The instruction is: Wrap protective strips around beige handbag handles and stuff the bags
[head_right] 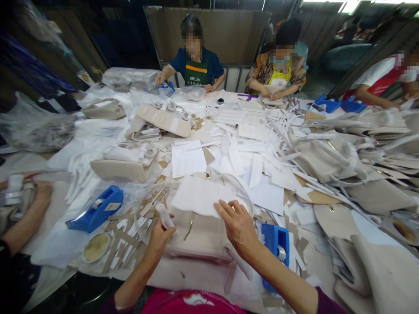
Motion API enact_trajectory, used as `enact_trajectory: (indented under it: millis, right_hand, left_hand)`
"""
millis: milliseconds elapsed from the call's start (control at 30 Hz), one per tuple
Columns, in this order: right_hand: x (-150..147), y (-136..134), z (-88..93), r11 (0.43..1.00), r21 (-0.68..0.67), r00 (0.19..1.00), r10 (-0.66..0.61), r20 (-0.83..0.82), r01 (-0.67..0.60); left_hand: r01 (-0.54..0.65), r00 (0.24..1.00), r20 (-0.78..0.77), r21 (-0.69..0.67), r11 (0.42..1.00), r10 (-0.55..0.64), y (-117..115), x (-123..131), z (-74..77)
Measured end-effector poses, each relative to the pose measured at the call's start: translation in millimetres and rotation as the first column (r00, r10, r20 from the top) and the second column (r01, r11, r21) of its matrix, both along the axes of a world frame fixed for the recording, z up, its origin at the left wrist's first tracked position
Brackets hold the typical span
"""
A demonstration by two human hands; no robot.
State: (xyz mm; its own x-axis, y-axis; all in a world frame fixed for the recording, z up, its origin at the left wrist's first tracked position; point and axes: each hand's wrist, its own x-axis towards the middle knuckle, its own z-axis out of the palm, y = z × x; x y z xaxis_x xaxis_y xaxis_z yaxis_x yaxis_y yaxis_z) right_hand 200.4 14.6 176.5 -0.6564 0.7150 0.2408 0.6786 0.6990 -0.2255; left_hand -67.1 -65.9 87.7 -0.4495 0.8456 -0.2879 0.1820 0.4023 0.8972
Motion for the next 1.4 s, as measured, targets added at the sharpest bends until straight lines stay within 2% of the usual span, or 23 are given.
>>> enact_trajectory:
  millis: [67, 100, 233, 400, 500, 600, 867, 1000, 1133, 1333, 1400]
  right_hand:
    - [4.7, -23.2, -12.7, 0.999, -0.055, 0.999, 0.002, 0.037, 0.000]
    - [4.0, -31.5, -19.6, 0.996, -0.086, 0.998, 0.008, 0.062, -0.002]
    - [-7.5, -47.3, -41.1, 0.979, -0.204, 0.981, 0.049, 0.189, -0.010]
    - [-21.7, -50.0, -50.8, 0.960, -0.279, 0.954, 0.078, 0.289, 0.006]
    - [-27.8, -53.9, -54.0, 0.950, -0.313, 0.939, 0.098, 0.331, 0.011]
    - [-31.5, -58.7, -55.6, 0.944, -0.330, 0.928, 0.107, 0.358, 0.018]
    - [-48.0, -62.2, -53.1, 0.930, -0.360, 0.930, 0.062, 0.363, 0.079]
    - [-66.2, -59.5, -53.7, 0.941, -0.339, 0.950, 0.107, 0.293, -0.001]
    - [-79.5, -55.1, -60.2, 0.920, -0.376, 0.953, 0.203, 0.226, -0.107]
    - [-91.5, -52.2, -74.2, 0.880, -0.475, 0.935, 0.158, 0.316, 0.013]
    - [-93.7, -50.6, -75.8, 0.862, -0.507, 0.940, 0.168, 0.298, 0.007]
  left_hand:
    - [-0.034, 0.992, 0.120, 0.090, 0.995, 0.023, -17.2, -2.1, 7.2]
    - [-0.027, 0.992, 0.123, 0.136, 0.990, 0.010, -25.5, -2.5, 10.4]
    - [0.060, 0.997, -0.068, 0.268, 0.961, -0.043, -48.5, -2.7, 20.0]
    - [0.181, 0.964, -0.245, 0.341, 0.922, -0.098, -56.7, -2.9, 25.7]
    - [0.276, 0.925, -0.346, 0.323, 0.905, -0.159, -58.5, -3.9, 28.1]
    - [0.353, 0.895, -0.380, 0.289, 0.890, -0.231, -59.5, -4.6, 30.9]
    - [0.458, 0.796, -0.515, 0.171, 0.872, -0.316, -57.6, 0.4, 38.1]
    - [0.499, 0.766, -0.555, 0.194, 0.845, -0.325, -55.4, 3.2, 37.5]
    - [0.534, 0.759, -0.527, 0.168, 0.829, -0.382, -52.9, 0.8, 36.2]
    - [0.616, 0.750, -0.405, 0.141, 0.775, -0.523, -42.0, -10.1, 36.7]
    - [0.601, 0.779, -0.327, 0.145, 0.786, -0.535, -29.5, -15.2, 30.3]
